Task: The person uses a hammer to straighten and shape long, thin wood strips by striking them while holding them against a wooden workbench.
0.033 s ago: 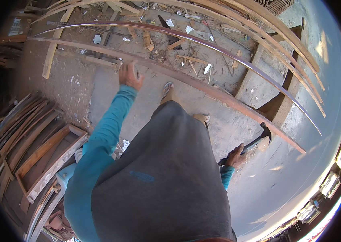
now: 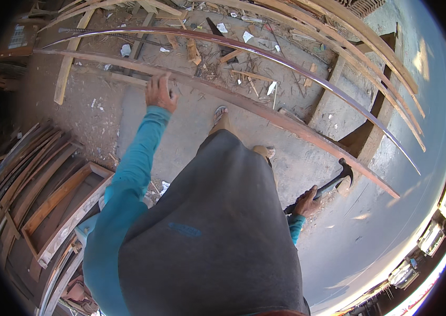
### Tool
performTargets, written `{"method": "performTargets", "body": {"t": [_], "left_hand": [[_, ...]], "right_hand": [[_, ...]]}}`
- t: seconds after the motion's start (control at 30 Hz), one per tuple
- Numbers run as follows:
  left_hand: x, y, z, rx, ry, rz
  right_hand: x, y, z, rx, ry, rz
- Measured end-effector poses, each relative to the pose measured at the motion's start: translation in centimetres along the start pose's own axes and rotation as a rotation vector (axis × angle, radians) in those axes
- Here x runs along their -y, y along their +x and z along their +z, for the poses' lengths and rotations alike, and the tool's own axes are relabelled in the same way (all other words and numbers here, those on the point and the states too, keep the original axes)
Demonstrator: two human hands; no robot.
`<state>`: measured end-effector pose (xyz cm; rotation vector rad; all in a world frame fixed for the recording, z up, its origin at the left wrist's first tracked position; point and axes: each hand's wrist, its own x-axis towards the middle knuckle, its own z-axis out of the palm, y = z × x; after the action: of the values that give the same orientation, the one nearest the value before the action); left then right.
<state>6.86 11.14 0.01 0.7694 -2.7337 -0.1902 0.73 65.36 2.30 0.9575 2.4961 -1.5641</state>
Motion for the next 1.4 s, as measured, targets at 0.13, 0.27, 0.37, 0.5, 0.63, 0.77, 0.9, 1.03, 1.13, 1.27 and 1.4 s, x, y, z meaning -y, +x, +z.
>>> {"method": "performTargets", "body": {"t": [0.13,0.27,0.37,0.5,0.63,0.77,0.9,1.03,1.13,1.27,1.4], "left_hand": [[8.6,4.5,0.2,0.301,0.275,0.088],[13.0,7.1,4.2,0.599,0.368,0.179],[13.7,9.6,4.3,0.794,0.353,0.254],[11.5,10.8,2.8,0.930,0.176,0.440],[8.3,11.3,2.5,0.972,0.229,0.526],[9.2,11.2,3.7,0.924,0.134,0.561],[8.4,11.7,2.6,1.027,0.261,0.554],[9.7,10.3,4.2,0.912,0.187,0.597],[8.7,11.6,3.2,0.913,0.171,0.598],[8.8,11.5,3.6,0.925,0.129,0.587],[8.6,11.8,3.3,0.965,0.109,0.580]], "right_hand": [[-1.2,-4.6,4.9,0.043,0.059,0.062],[3.8,-10.0,8.8,0.157,0.008,0.081],[3.6,-13.2,10.1,0.156,-0.172,-0.032],[4.2,-16.0,12.7,0.174,-0.118,-0.067],[6.5,-17.5,16.6,0.303,0.017,-0.010],[8.0,-20.0,21.2,0.434,0.257,0.064],[7.6,-23.6,25.9,0.691,0.296,0.202],[7.4,-27.6,28.3,0.846,0.254,0.258],[7.2,-28.1,28.8,0.723,0.389,0.264],[7.5,-28.6,28.8,0.584,0.438,0.259],[6.0,-29.6,30.0,0.606,0.113,0.074]]}}
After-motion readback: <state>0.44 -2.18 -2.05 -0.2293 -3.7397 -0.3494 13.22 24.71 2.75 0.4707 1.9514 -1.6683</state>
